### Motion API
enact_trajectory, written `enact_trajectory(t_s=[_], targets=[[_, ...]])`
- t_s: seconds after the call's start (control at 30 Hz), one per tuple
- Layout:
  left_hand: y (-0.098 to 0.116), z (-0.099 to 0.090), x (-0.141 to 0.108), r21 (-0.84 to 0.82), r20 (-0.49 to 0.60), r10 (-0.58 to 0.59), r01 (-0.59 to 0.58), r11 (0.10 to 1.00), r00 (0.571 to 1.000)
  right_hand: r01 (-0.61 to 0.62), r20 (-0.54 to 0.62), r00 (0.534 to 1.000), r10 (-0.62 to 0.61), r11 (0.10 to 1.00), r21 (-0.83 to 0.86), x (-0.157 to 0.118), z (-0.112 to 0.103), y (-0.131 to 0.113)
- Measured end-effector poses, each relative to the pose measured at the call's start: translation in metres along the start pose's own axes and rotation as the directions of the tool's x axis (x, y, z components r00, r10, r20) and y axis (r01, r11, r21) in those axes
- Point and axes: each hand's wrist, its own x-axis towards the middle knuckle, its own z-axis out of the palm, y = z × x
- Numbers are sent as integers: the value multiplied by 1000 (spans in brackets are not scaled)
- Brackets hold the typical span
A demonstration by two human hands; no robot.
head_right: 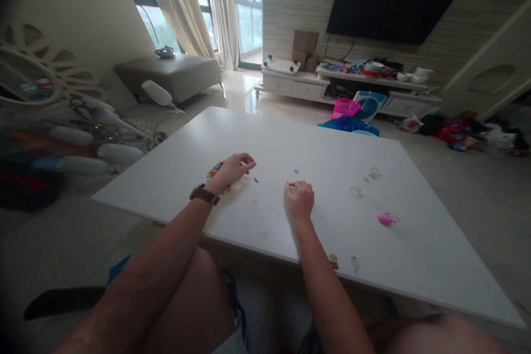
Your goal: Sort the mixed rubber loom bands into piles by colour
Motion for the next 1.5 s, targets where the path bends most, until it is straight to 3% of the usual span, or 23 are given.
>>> enact_trajectory(t_s=[0.13, 0.2, 0.4, 0.77, 0.93, 1.07, 1.27, 1.37, 1.5], targets=[[-14, -40, 1, 12, -253, -92, 99, 995, 963, -89, 16, 996, 91, 992, -92, 0, -1, 3], [-22, -51, -1, -60, -314, -154, 142, 988, 937, -118, 14, 993, 121, 987, -109, 0, 0, 3], [-24, -62, -9, -168, -330, -260, 215, 962, 908, -145, 16, 989, 149, 979, -142, 1, 1, 4], [-19, -65, -10, -134, -331, -191, 154, 979, 924, -148, -26, 989, 145, 973, -175, -2, 2, 4], [1, -68, -21, -133, -338, -130, 90, 987, 932, -143, -14, 990, 144, 966, -216, -2, 2, 1], [36, -71, -34, -137, -315, -70, 28, 990, 946, -85, 15, 996, 92, 962, -258, -3, 0, -3], [86, -86, -38, 21, -149, 29, -27, 999, 988, -26, 53, 998, 44, 956, -291, -9, -3, -7], [76, -100, -34, 97, -165, 22, -6, 995, 986, -41, 57, 997, 58, 962, -269, -11, -3, -7], [24, -111, -30, 123, -278, -79, 117, 986, 957, -41, 67, 996, 59, 969, -244, -10, -3, -5]])
